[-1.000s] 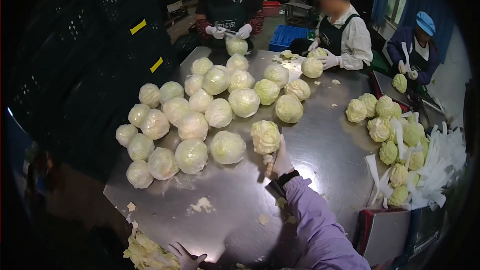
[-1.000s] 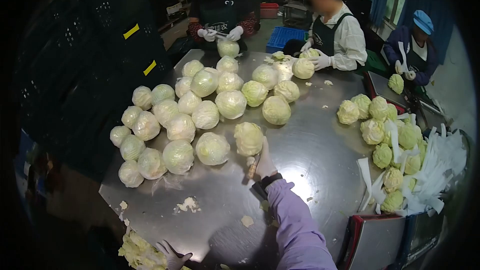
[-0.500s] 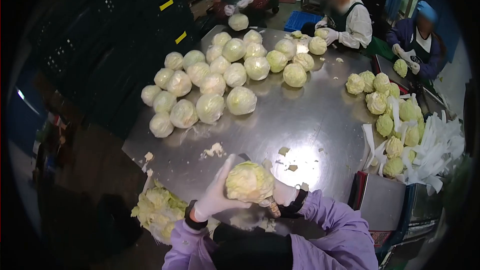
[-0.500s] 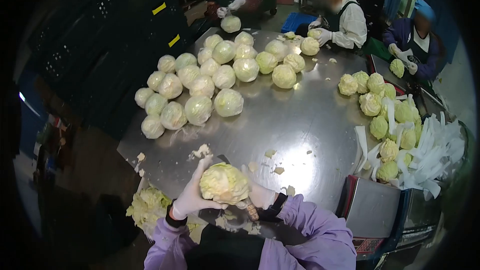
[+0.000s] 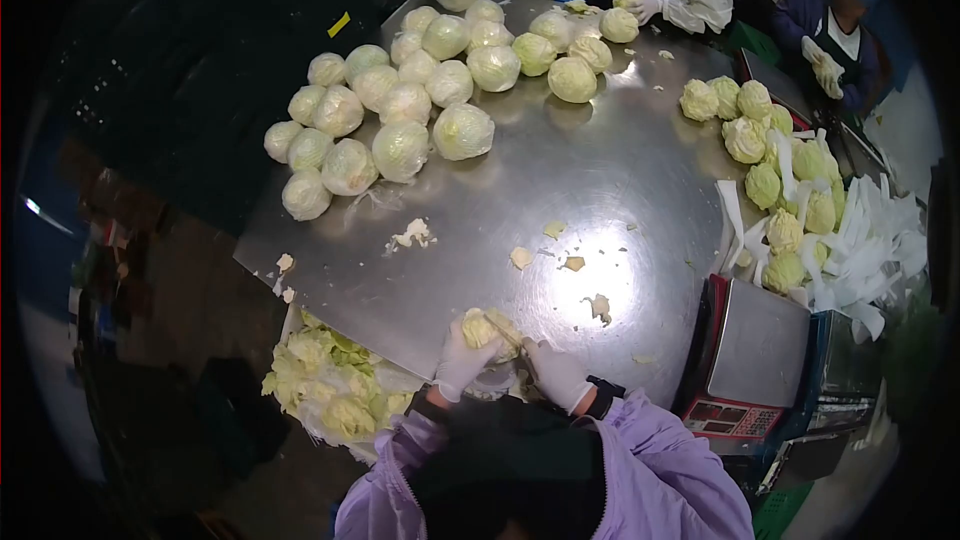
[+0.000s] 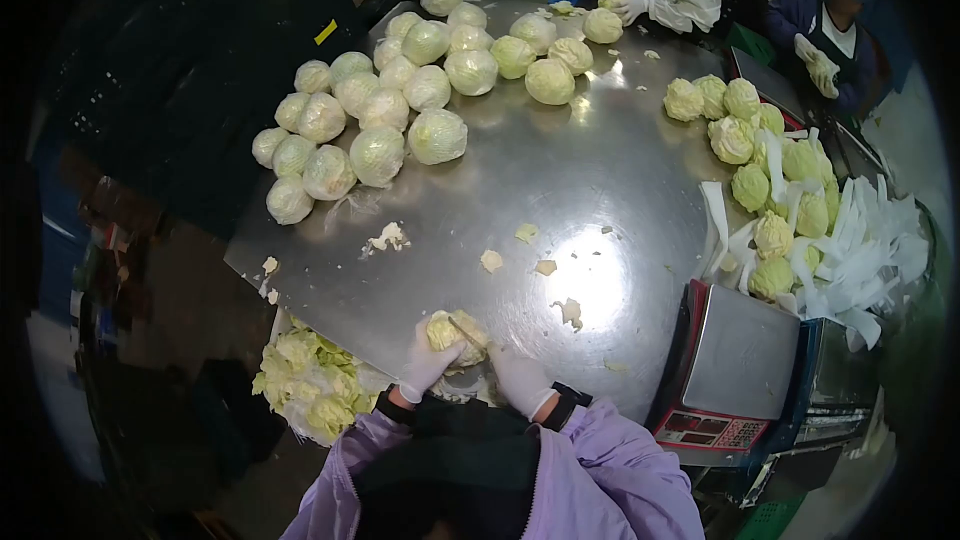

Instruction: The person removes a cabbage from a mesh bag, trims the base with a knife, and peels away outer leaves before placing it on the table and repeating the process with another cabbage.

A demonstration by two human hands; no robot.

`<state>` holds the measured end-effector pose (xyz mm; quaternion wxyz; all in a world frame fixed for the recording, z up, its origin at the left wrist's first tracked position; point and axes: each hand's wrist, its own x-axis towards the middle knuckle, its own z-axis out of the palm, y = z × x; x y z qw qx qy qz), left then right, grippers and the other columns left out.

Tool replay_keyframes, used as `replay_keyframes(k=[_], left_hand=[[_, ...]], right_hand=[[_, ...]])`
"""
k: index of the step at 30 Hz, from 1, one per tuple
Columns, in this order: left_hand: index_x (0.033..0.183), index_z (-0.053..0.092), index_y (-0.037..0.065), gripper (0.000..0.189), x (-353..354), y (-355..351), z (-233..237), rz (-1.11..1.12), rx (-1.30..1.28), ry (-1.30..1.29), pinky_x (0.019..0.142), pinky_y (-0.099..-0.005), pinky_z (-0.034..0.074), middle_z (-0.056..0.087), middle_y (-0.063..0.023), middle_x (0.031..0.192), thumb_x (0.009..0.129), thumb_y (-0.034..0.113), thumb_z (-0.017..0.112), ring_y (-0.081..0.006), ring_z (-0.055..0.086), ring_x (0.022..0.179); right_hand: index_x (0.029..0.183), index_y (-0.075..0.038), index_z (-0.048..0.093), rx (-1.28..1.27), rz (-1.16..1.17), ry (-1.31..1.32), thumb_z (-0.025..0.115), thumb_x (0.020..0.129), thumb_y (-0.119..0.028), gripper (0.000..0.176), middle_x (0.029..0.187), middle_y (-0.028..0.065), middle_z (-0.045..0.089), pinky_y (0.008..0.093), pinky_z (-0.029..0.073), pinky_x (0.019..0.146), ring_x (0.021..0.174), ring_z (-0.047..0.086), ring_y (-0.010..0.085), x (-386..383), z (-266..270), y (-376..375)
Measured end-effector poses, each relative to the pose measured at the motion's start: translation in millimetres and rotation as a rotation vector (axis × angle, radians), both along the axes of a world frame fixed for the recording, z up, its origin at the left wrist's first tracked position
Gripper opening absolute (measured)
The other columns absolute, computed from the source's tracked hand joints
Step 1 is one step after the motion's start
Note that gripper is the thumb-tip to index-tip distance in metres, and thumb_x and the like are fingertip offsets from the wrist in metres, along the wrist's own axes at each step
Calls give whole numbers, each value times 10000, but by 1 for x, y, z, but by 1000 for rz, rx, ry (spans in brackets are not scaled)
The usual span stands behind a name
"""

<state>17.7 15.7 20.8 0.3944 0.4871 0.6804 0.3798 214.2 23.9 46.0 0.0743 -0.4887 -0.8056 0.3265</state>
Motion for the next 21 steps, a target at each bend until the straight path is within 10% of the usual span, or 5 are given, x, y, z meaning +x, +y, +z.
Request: replay_keyframes(k=[15, 21], left_hand=[[1283, 391, 8, 804, 26, 8, 15, -119, 40, 559, 876, -439, 458, 468, -210, 1202, 692, 397, 774, -387, 534, 1053], [1328, 344, -49, 852, -14, -18, 9, -70, 44, -162, 983, -404, 407, 421, -209, 1238, 690, 270, 811, -342, 478, 1146]], right_hand=[[954, -31, 506, 28, 0, -44, 485, 863, -135, 140, 835, 217, 636, 469, 503, 612, 698, 640, 380, -9, -57, 53], [1097, -69, 570, -158, -200, 203, 469, 949, -302, 294, 964, 198, 648, 438, 495, 751, 878, 626, 372, 13, -31, 28]])
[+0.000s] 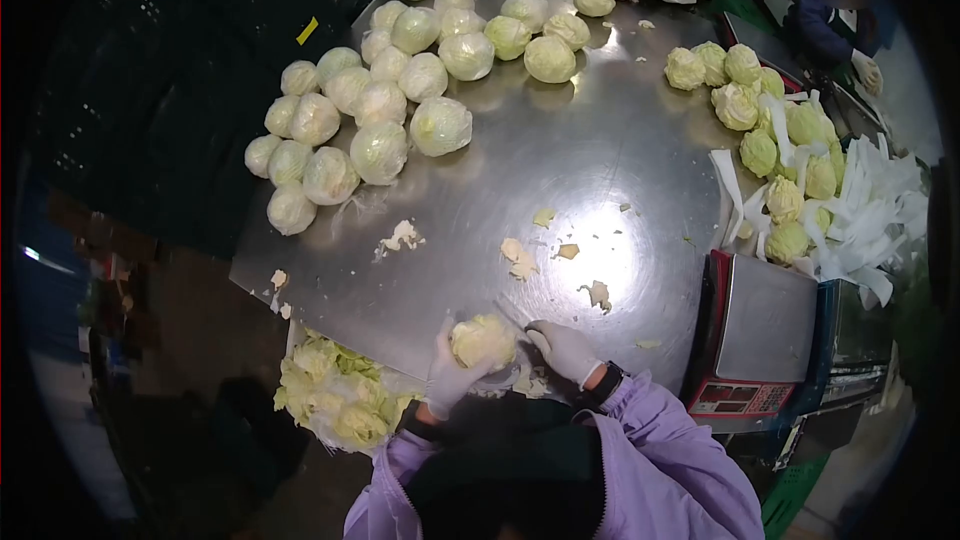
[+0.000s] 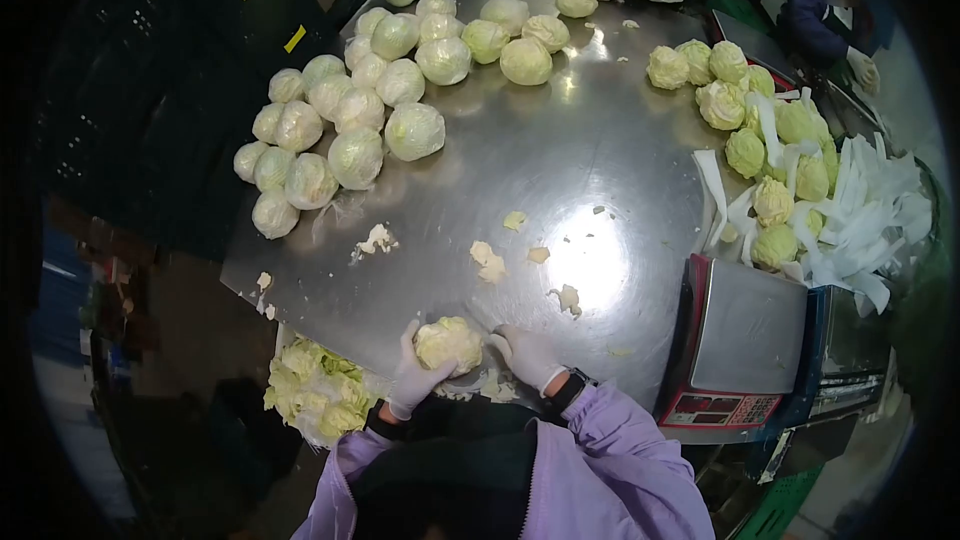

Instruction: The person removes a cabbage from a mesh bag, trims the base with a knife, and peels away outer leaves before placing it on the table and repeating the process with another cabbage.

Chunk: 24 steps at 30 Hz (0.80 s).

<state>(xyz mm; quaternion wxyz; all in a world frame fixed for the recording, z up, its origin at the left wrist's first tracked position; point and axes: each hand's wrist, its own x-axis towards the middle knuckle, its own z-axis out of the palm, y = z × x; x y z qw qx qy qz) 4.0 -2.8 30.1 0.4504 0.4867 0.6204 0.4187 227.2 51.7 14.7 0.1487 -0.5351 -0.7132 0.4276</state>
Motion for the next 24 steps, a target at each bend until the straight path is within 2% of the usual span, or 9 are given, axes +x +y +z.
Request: replay_keyframes(k=[1, 3, 8, 12, 13, 17, 21, 22, 24], left_hand=[[1328, 344, -49, 852, 2, -3, 4, 2, -13, -3, 983, -404, 407, 421, -209, 1238, 690, 270, 811, -342, 478, 1146], [1307, 371, -13, 825, 14, 5, 21, -26, -34, 423, 909, -424, 454, 450, -226, 1190, 686, 319, 800, -377, 513, 1097], [1309, 363, -15, 851, 22, 3, 14, 24, -52, 469, 873, -445, 458, 446, -233, 1178, 680, 364, 792, -393, 517, 1065], [1305, 364, -23, 862, 21, 3, 13, 15, -54, 496, 869, -446, 458, 445, -239, 1175, 681, 401, 783, -401, 517, 1056], [1322, 324, -53, 895, 20, 2, 15, -18, -106, 452, 965, -410, 406, 403, -218, 1175, 667, 290, 828, -356, 455, 1125], [1366, 308, -32, 931, 0, -9, 11, -118, -9, 310, 978, -409, 391, 407, -206, 1212, 658, 253, 842, -328, 450, 1139], [1407, 271, -12, 936, -30, -10, -13, -169, 57, 156, 1007, -390, 397, 416, -187, 1271, 691, 198, 836, -296, 454, 1203], [1398, 293, -16, 906, -38, -6, -27, -161, -17, -99, 1022, -376, 384, 408, -189, 1304, 698, 184, 833, -276, 430, 1230], [1393, 315, -5, 887, -33, 7, -3, -191, -1, -41, 1052, -378, 345, 409, -193, 1319, 694, 166, 832, -289, 420, 1238]], right_hand=[[1072, -59, 571, 34, 18, 26, 464, 946, -299, 291, 925, 203, 647, 455, 489, 726, 850, 622, 385, -6, 5, -10], [1059, -58, 565, 94, 6, 26, 452, 944, -293, 284, 842, 199, 646, 487, 477, 677, 778, 618, 403, -21, 14, -21], [1132, -78, 541, 15, -77, -60, 440, 947, -317, 319, 864, 205, 646, 504, 474, 691, 778, 618, 410, -37, 11, -16], [1218, -134, 542, 97, -80, 109, 383, 968, -376, 382, 948, 213, 652, 496, 477, 753, 851, 622, 407, -38, -10, -7], [1209, -128, 551, -13, -84, 55, 381, 970, -376, 384, 955, 221, 647, 489, 477, 765, 866, 617, 410, -36, -11, -2], [1193, -93, 556, -195, -134, 115, 366, 978, -367, 397, 957, 243, 638, 477, 474, 783, 901, 606, 419, -24, -36, 10], [1096, -43, 586, -120, -168, 191, 422, 957, -370, 392, 938, 264, 629, 470, 473, 773, 901, 606, 428, -29, -37, 11], [1034, -25, 596, -66, -182, 241, 455, 942, -375, 388, 913, 259, 634, 464, 475, 755, 870, 604, 433, -34, -36, 14], [861, 5, 601, -74, -236, 300, 551, 894, -364, 373, 760, 215, 629, 412, 477, 657, 705, 603, 385, -38, -51, 25]])
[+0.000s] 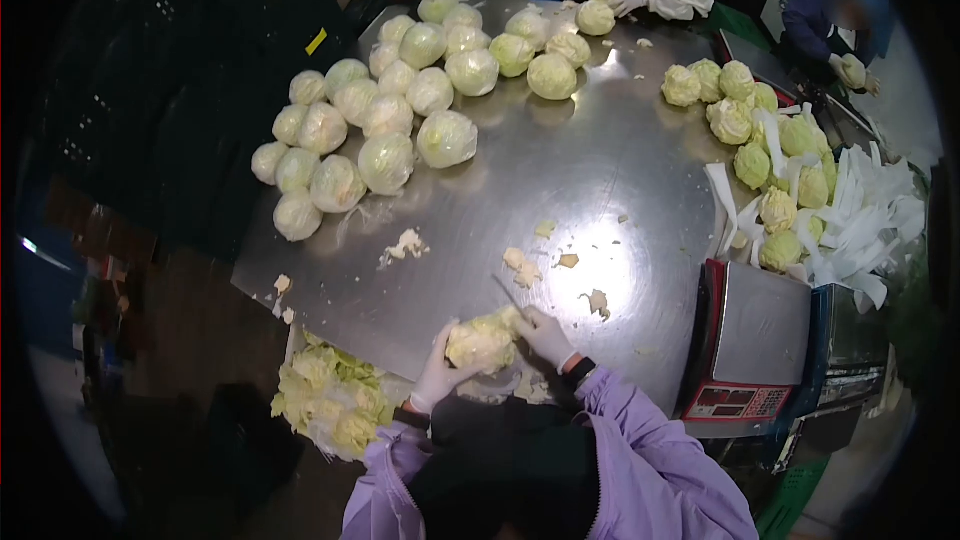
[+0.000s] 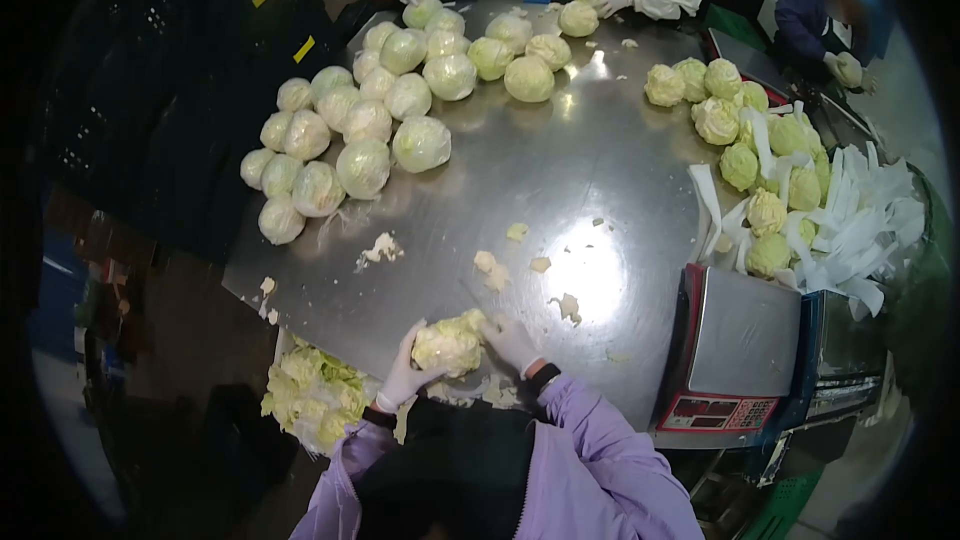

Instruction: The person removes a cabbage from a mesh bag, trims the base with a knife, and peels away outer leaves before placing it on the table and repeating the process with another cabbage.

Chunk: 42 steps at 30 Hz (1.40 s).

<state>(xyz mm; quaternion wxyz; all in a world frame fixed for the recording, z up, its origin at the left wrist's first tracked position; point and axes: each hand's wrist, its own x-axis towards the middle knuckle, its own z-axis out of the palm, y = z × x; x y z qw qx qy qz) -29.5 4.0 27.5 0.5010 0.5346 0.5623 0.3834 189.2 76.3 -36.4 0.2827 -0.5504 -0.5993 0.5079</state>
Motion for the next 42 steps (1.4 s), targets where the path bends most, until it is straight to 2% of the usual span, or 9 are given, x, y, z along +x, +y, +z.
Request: replay_keyframes(k=[6, 9, 19, 24, 28, 32, 34, 40, 42], left_hand=[[1432, 312, 61, 891, -6, 7, -3, -219, 104, 163, 1123, -367, 243, 361, -162, 1426, 686, 64, 798, -277, 331, 1336], [1442, 309, 76, 903, -30, -1, -13, -169, 33, 149, 1115, -353, 273, 353, -147, 1443, 677, 31, 786, -268, 331, 1343], [1413, 371, 134, 754, -38, -11, -4, -208, 132, 510, 1009, -318, 415, 439, -105, 1399, 743, -46, 666, -268, 499, 1219], [1499, 151, 114, 888, -16, -19, -1, -171, -201, 36, 951, -321, 461, 208, -111, 1515, 793, -36, 668, -233, 418, 1271], [1477, 166, 40, 981, 22, -14, 12, 31, -16, -216, 1026, -372, 399, 157, -167, 1513, 722, 65, 793, -252, 348, 1323], [1416, 255, 14, 950, 19, -9, 0, 101, 243, 470, 1065, -361, 354, 257, -184, 1452, 671, 113, 836, -275, 348, 1316], [1390, 307, 16, 881, 5, 0, -6, 191, -81, -304, 1063, -349, 355, 395, -153, 1370, 687, 134, 825, -260, 416, 1271], [1365, 367, 27, 539, 3, 4, 32, 119, -249, -819, 1054, -420, 388, 472, -169, 1339, 966, 386, 420, -290, 441, 1269], [1364, 378, 26, 596, 8, 7, 43, 226, -380, -1331, 1063, -458, 368, 466, -174, 1355, 970, 472, 344, -327, 441, 1266]], right_hand=[[816, -8, 582, -370, -102, 149, 585, 871, -294, 292, 609, 140, 550, 345, 444, 558, 555, 563, 236, 23, 13, 5], [873, -68, 634, 155, 66, -136, 574, 868, -329, 268, 759, 169, 643, 407, 496, 630, 684, 627, 341, 15, 35, -7], [1125, -73, 594, 313, 98, -597, 676, 793, -390, 466, 1025, 158, 643, 398, 522, 684, 809, 652, 327, 31, 52, 56], [1183, -29, 556, 507, 337, -224, 724, 766, -432, 603, 1149, 157, 616, 351, 497, 841, 984, 623, 308, 18, 58, 13], [1040, 1, 599, -105, 391, -110, 704, 774, -444, 529, 1017, 231, 621, 409, 468, 801, 933, 603, 360, -17, 55, -11], [1014, -11, 598, 10, 272, 12, 648, 823, -452, 483, 883, 218, 635, 405, 476, 729, 821, 615, 369, -31, 28, -18], [1012, -11, 597, 26, 264, 16, 627, 853, -400, 422, 803, 201, 638, 407, 477, 689, 752, 617, 367, -26, 29, -11], [1015, -19, 605, -366, 220, 322, 625, 872, -329, 342, 700, 103, 610, 313, 465, 524, 560, 595, 199, 18, 117, 39], [1059, -24, 608, 484, 158, -326, 640, 878, -288, 321, 690, 45, 598, 250, 458, 503, 555, 573, 116, 32, 89, 52]])
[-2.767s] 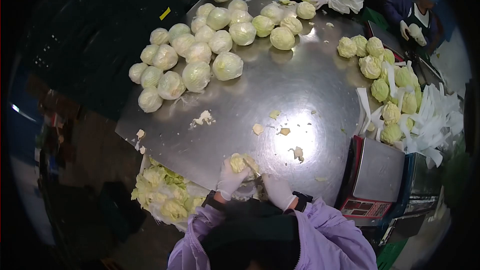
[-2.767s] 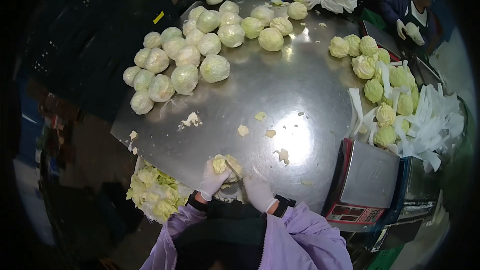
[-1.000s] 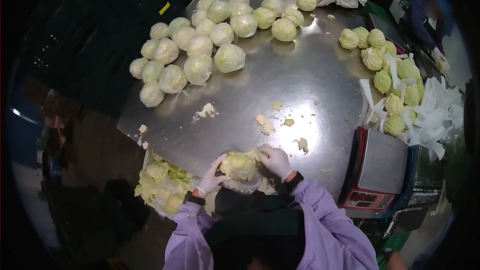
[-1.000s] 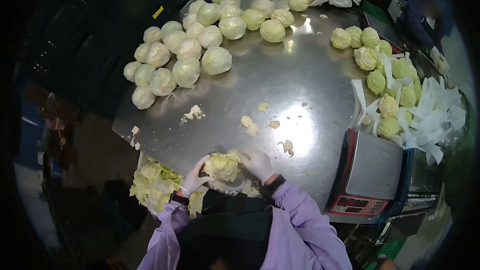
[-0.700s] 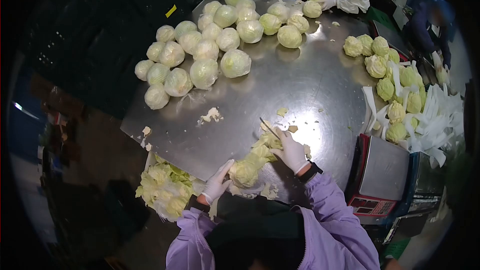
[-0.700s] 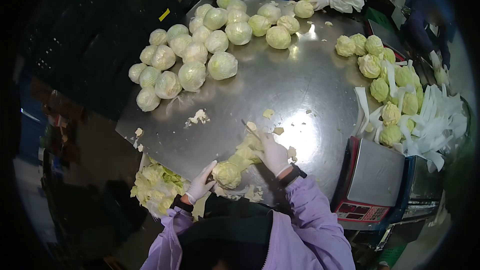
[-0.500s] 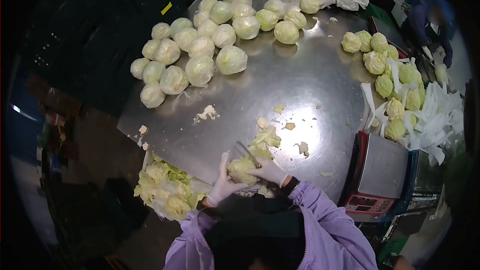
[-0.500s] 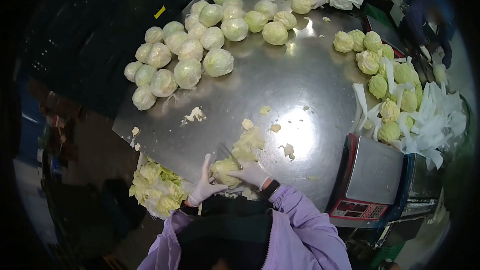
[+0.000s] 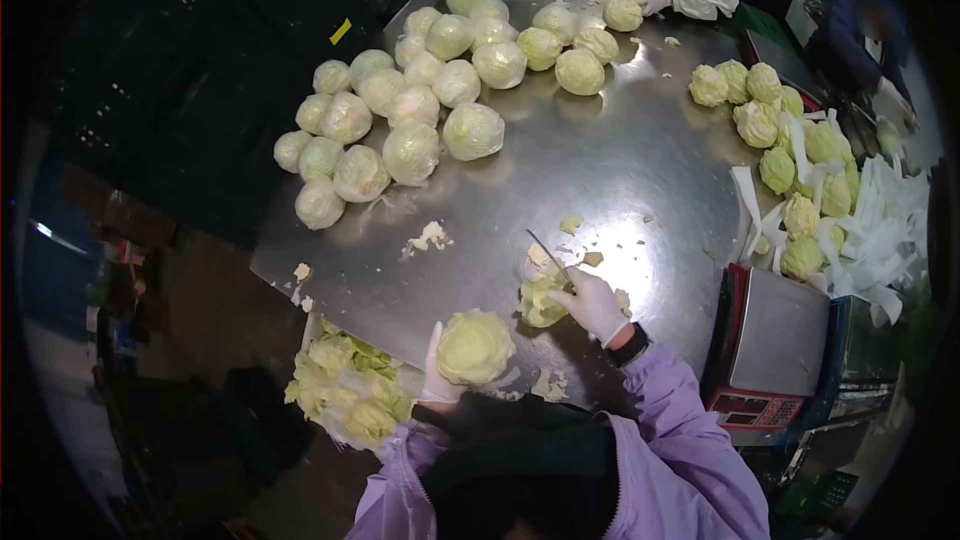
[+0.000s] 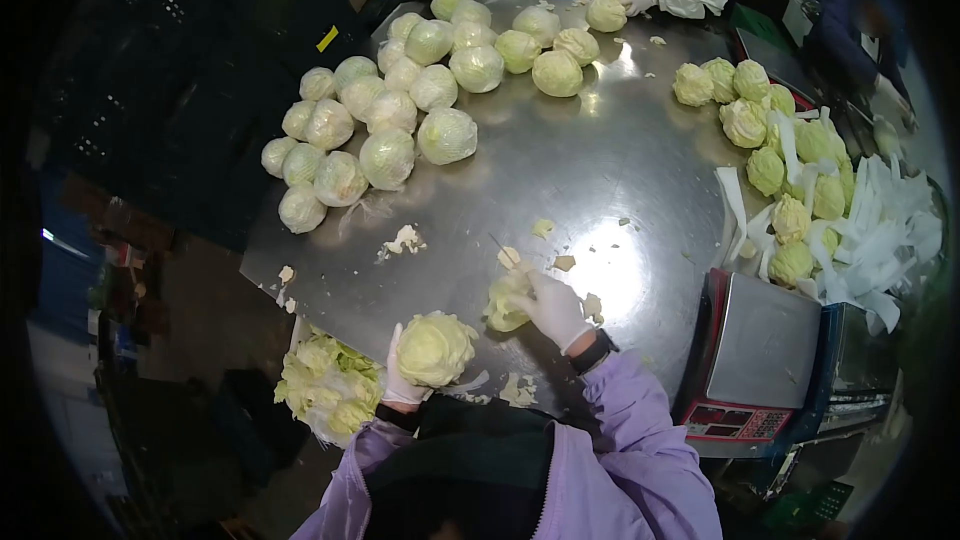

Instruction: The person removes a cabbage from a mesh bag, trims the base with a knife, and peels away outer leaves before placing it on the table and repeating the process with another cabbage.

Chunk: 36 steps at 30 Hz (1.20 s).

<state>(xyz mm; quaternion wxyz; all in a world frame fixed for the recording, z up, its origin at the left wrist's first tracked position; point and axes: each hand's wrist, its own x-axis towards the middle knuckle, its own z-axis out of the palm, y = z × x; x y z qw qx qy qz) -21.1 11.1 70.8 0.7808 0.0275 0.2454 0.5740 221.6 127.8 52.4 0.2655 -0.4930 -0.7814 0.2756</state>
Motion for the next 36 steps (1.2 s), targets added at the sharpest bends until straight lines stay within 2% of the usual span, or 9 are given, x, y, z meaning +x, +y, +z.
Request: replay_keyframes(k=[8, 15, 17, 18, 20, 26, 27, 29, 36], left_hand=[[1401, 327, 47, 586, 61, 30, 49, 50, 192, 650, 1091, -412, 303, 414, -130, 1398, 1005, 475, 270, -292, 414, 1282], [1392, 387, 54, 521, 79, 38, 34, -382, 392, 949, 1065, -376, 316, 408, -146, 1414, 962, 330, 489, -269, 376, 1318], [1278, 513, 6, 452, 81, 40, 6, -464, 475, 1375, 1046, -348, 343, 514, -163, 1311, 873, 177, 621, -263, 475, 1227], [1265, 520, 21, 494, 79, 38, -14, -392, 790, 1682, 1043, -366, 351, 508, -183, 1304, 828, 199, 665, -329, 455, 1239], [1266, 526, 31, 550, 89, 38, -15, -450, 889, 1863, 1068, -450, 309, 466, -223, 1334, 794, 257, 695, -424, 381, 1277], [1327, 482, 119, 725, 97, 51, -36, -665, 812, 2113, 1077, -612, 143, 319, -183, 1462, 727, 456, 710, -438, 210, 1367], [1507, 82, 178, 1024, 95, 57, -41, -713, 1033, 2386, 1079, -604, 188, 107, -142, 1557, 767, 645, 615, -401, 113, 1410], [1418, 282, 158, 882, 104, 60, -43, -712, 958, 2294, 1072, -619, 159, 221, -152, 1508, 737, 570, 663, -415, 164, 1388], [1347, 462, 209, 674, 116, 67, -73, -740, 1078, 2363, 1037, -652, 168, 372, -103, 1438, 771, 501, 652, -398, 254, 1354]], right_hand=[[1465, -50, 174, -1221, -21, 850, 588, 925, -295, 724, 753, 44, 609, 222, 486, 494, 530, 549, 91, -10, 52, -53], [1309, -23, 432, -667, -105, 2069, 367, 981, -481, 567, 1147, 83, 567, 266, 532, 770, 986, 597, 150, 115, 34, 9], [1292, -119, 444, -322, -683, 1741, 442, 914, -588, 602, 1106, 52, 562, 233, 515, 608, 827, 595, 144, 180, 37, 36], [1322, -58, 421, -254, 235, 2059, 457, 926, -555, 636, 1195, 52, 534, 272, 493, 784, 1003, 564, 162, 247, -21, 51], [1168, -169, 536, 19, -832, 1863, 482, 866, -648, 569, 897, -20, 580, 204, 390, 443, 624, 530, 83, 285, 32, 64], [879, -156, 540, 213, -1106, 1828, 454, 819, -732, 585, 584, -15, 460, 260, 306, 348, 381, 379, 113, 431, 27, 57], [879, -156, 540, 216, -1111, 1825, 454, 819, -732, 585, 584, -15, 460, 260, 306, 348, 381, 379, 113, 451, 20, 55], [818, -140, 537, 300, -1105, 1869, 455, 865, -670, 538, 584, -11, 459, 279, 292, 346, 370, 356, 128, 477, 10, 52], [1180, -88, 540, -105, -930, 1490, 473, 942, -476, 460, 621, -31, 500, 247, 286, 360, 394, 358, 84, 368, 56, 74]])
